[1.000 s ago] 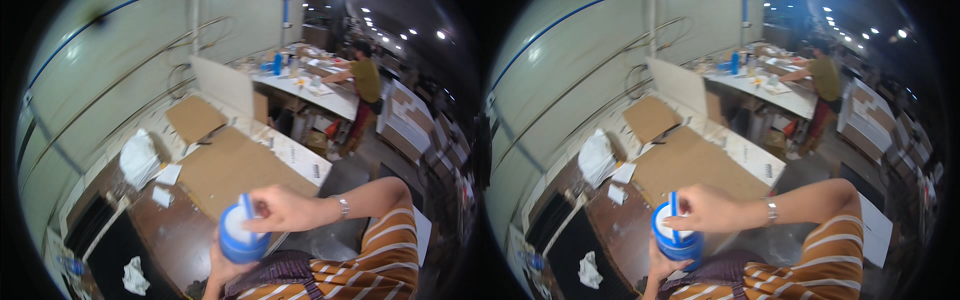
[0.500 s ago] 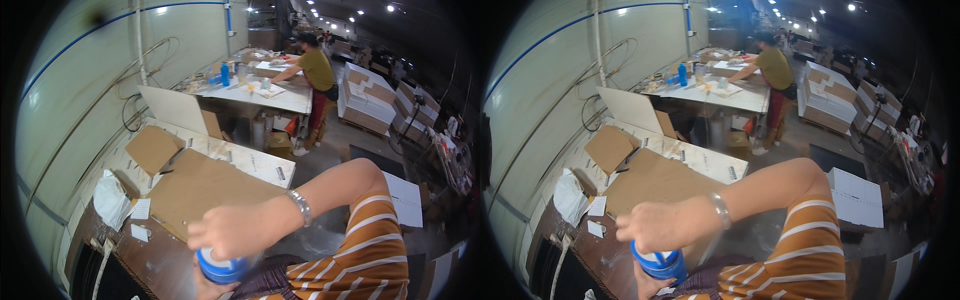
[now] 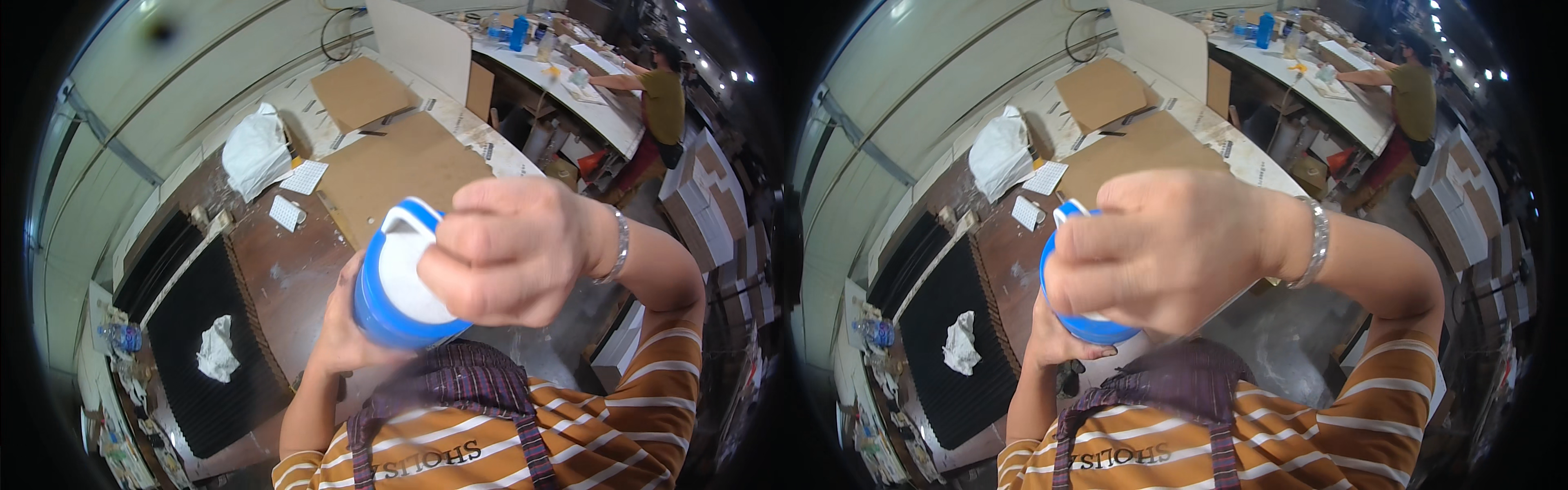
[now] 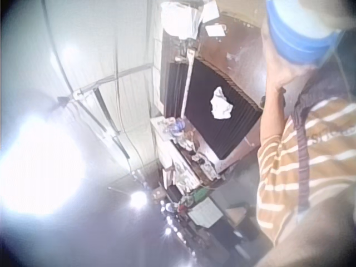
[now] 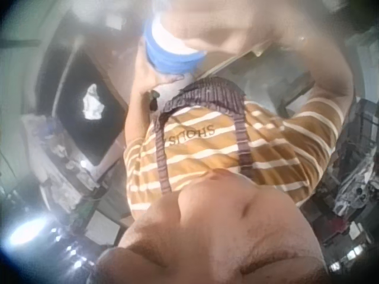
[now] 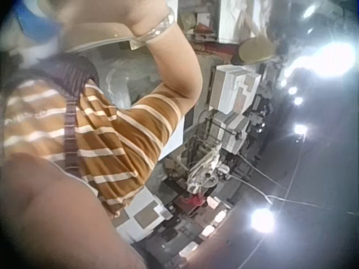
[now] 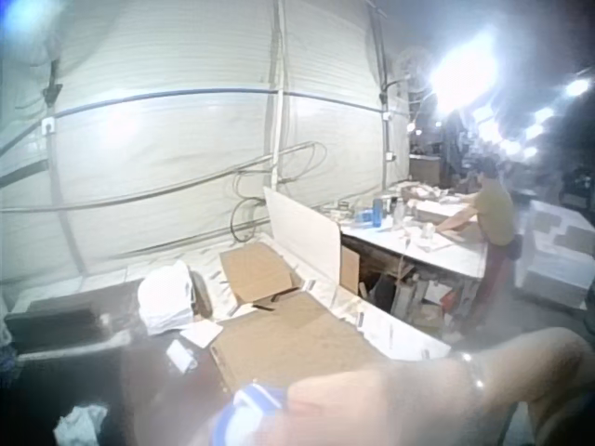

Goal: The person scrubs a black ribbed mat with a sponge and then wipes it with a cloth. They remove gloves and handle a small black object before opening a blue container.

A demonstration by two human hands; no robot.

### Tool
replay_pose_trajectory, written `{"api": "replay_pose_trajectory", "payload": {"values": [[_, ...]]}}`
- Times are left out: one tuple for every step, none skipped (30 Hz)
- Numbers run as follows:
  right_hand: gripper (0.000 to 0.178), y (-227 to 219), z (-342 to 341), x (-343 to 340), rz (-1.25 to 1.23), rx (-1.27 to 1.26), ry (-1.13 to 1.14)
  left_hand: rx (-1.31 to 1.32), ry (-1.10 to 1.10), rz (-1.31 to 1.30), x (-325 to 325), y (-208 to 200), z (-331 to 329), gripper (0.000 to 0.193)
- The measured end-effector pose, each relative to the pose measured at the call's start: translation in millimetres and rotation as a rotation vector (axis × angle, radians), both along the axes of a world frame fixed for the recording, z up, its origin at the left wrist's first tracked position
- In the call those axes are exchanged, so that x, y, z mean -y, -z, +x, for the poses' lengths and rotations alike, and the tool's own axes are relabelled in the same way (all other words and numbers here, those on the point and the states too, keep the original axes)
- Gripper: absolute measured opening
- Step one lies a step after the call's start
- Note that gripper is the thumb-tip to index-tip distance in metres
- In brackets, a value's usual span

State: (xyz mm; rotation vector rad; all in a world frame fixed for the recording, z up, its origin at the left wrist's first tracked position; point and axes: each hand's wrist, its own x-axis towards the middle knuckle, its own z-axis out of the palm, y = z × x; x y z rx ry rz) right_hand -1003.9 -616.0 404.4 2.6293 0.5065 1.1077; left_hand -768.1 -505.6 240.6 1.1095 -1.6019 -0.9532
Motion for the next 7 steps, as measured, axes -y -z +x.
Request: {"api": "replay_pose_trajectory", "payload": {"values": [[0.015,-4.1,-2.0,0.8,-0.032,0.003,0.028,-0.027,0.008,0.001,-2.1,-3.8,-1.9,0.135],[0.019,-7.9,-4.1,1.8,0.040,-0.019,0.067,-0.043,-0.021,0.016,-5.0,-4.0,-2.3,0.136],[0.024,-9.9,-5.3,2.9,0.107,-0.039,0.116,-0.082,-0.044,0.037,-8.3,-3.0,-4.0,0.136],[0.031,-11.8,-8.7,0.9,0.207,-0.078,0.213,-0.122,-0.066,0.057,-10.0,-2.7,-4.5,0.137],[0.038,-13.5,-12.1,-1.1,0.427,-0.082,0.280,-0.102,-0.050,0.062,-8.7,-1.5,-3.2,0.137],[0.045,-15.0,-15.6,-3.1,0.684,-0.060,0.290,-0.040,-0.074,0.036,-10.3,0.0,-3.1,0.137],[0.045,-13.1,-14.2,-2.0,0.768,-0.081,0.258,0.004,-0.089,0.019,-12.3,2.4,-5.7,0.137]]}}
